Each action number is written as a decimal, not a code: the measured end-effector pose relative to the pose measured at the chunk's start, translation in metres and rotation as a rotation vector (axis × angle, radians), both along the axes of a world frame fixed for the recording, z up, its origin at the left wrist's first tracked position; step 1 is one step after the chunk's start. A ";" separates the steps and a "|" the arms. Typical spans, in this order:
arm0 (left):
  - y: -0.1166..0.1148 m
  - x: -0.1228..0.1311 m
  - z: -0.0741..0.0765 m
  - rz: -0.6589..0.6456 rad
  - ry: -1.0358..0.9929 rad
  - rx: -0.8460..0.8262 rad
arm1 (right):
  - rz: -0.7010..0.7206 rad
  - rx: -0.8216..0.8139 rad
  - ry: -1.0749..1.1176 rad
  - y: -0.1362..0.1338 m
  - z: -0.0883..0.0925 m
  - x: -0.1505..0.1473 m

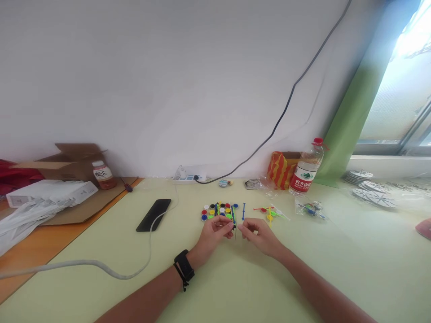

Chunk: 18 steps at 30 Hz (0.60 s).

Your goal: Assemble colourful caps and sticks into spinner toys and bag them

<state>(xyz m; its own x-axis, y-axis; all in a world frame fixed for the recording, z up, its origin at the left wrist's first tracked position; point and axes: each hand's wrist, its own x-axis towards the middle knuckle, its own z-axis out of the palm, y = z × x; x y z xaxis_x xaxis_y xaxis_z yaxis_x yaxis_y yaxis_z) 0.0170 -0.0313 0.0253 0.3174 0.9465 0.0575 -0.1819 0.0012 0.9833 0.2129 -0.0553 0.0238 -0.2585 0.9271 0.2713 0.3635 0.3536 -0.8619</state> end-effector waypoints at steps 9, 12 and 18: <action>0.000 -0.001 0.001 -0.013 0.013 0.018 | 0.052 -0.030 0.095 -0.004 -0.001 -0.004; 0.000 -0.001 0.001 -0.009 0.021 0.018 | 0.026 -0.003 0.083 -0.003 -0.003 -0.003; -0.001 0.000 0.001 -0.003 0.021 0.013 | -0.065 0.066 -0.057 0.003 -0.010 -0.001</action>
<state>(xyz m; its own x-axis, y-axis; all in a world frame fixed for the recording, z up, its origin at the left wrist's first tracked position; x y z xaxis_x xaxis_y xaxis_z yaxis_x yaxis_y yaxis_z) 0.0168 -0.0321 0.0259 0.3218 0.9447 0.0630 -0.1614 -0.0108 0.9868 0.2123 -0.0527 0.0138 -0.2156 0.9228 0.3192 0.4352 0.3834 -0.8146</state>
